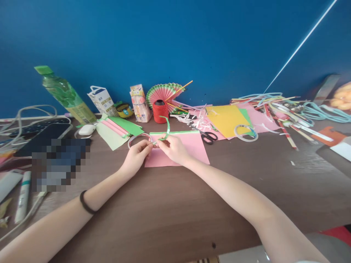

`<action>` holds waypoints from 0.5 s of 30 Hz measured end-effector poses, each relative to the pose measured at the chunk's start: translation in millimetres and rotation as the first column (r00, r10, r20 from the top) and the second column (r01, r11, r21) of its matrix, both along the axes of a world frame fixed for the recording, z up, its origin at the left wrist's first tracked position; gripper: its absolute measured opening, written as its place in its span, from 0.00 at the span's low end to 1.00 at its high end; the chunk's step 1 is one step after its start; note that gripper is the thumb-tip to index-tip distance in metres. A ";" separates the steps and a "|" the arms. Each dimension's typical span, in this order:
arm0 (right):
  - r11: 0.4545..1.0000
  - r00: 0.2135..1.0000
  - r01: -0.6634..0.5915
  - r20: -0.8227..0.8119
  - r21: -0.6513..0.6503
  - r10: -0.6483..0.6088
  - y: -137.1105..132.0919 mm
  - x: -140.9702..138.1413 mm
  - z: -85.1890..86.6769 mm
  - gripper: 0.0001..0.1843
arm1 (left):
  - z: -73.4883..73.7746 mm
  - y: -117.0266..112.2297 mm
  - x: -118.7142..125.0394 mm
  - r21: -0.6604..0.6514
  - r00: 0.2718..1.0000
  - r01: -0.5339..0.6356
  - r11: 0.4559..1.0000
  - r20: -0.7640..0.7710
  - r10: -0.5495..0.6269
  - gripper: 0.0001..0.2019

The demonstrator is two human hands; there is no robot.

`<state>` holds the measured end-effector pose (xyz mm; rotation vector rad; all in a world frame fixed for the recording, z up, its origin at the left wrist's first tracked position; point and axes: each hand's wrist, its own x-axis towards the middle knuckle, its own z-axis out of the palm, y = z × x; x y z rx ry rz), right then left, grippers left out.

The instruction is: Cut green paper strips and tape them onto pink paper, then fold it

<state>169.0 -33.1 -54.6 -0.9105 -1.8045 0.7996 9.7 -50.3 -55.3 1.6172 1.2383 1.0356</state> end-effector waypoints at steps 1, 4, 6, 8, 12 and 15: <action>1.000 1.000 0.008 0.010 -0.007 -0.008 -0.1 0.1 0.5 0.06 | -1.1 0.5 -0.2 -0.003 1.000 -0.006 1.000 0.008 0.007 0.09; 1.000 0.999 0.026 0.043 -0.005 -0.026 0.0 0.6 1.4 0.07 | -3.1 1.4 -0.1 -0.015 0.999 -0.036 0.999 0.024 0.036 0.08; 1.000 0.998 0.027 0.056 0.003 -0.027 0.3 0.9 1.1 0.07 | -3.8 1.7 0.1 -0.024 0.998 -0.056 0.998 0.034 0.057 0.07; 1.000 0.998 0.016 0.064 -0.005 -0.016 0.7 1.1 0.1 0.07 | -4.3 1.9 0.0 -0.023 0.997 -0.066 0.998 0.045 0.067 0.07; 0.999 0.998 -0.012 0.061 -0.040 0.015 2.1 1.1 -2.1 0.08 | -5.3 2.1 -0.9 -0.003 0.995 -0.074 0.997 0.065 0.074 0.07; 0.997 0.999 -0.023 0.039 -0.076 0.026 3.0 1.1 -2.3 0.08 | -5.9 2.4 -1.1 0.000 0.994 -0.082 0.997 0.073 0.081 0.06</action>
